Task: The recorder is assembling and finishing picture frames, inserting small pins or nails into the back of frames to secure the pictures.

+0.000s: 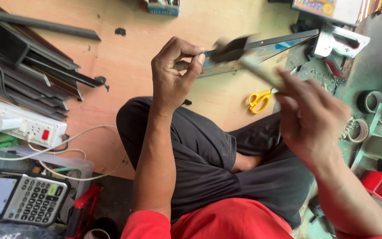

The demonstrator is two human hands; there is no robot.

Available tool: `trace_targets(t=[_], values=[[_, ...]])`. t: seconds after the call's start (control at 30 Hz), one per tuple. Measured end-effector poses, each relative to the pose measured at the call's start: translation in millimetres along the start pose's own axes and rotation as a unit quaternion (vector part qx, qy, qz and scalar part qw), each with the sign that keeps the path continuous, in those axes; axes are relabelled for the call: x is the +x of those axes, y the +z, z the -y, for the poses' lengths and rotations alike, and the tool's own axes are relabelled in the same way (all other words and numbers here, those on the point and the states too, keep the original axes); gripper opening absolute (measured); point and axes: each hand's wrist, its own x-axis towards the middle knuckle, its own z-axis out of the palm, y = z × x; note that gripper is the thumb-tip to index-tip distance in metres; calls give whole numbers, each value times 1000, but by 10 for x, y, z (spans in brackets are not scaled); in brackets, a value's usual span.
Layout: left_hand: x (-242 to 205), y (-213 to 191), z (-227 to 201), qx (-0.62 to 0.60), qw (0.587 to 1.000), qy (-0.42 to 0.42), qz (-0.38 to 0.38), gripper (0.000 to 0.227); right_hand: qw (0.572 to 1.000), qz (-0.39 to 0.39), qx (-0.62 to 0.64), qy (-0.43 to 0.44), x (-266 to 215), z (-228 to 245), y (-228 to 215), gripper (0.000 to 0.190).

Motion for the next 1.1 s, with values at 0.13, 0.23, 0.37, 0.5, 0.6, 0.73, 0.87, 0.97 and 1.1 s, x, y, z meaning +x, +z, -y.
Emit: trace_targets(t=[0.13, 0.23, 0.37, 0.5, 0.6, 0.73, 0.87, 0.97, 1.1], values=[[16, -15, -9, -2, 1000, 15, 6, 7, 990, -140, 15, -24, 91, 45, 23, 34], [35, -4, 32, 1, 1000, 17, 1, 7, 993, -40, -98, -52, 238, 102, -35, 39], [-61, -37, 61, -31, 999, -11, 3, 2, 992, -47, -93, -69, 192, 25, 66, 42], [-66, -59, 148, -95, 995, -23, 0, 20, 988, -13, -130, -82, 257, 50, -11, 46], [-147, -64, 269, -100, 995, -14, -9, 30, 987, -57, -125, -86, 320, 96, -70, 37], [-102, -59, 151, -106, 994, -10, -4, 51, 990, 6, -125, -58, 327, 110, 27, 41], [-55, -21, 141, -103, 994, -8, -20, 55, 991, -3, -125, -40, 220, 103, -88, 42], [-121, -60, 160, -98, 993, -17, -64, 47, 996, -75, -40, -39, -224, -179, 227, 39], [5, -267, 177, -95, 977, 28, -191, 27, 998, 20, 38, 35, -640, -428, 841, 37]])
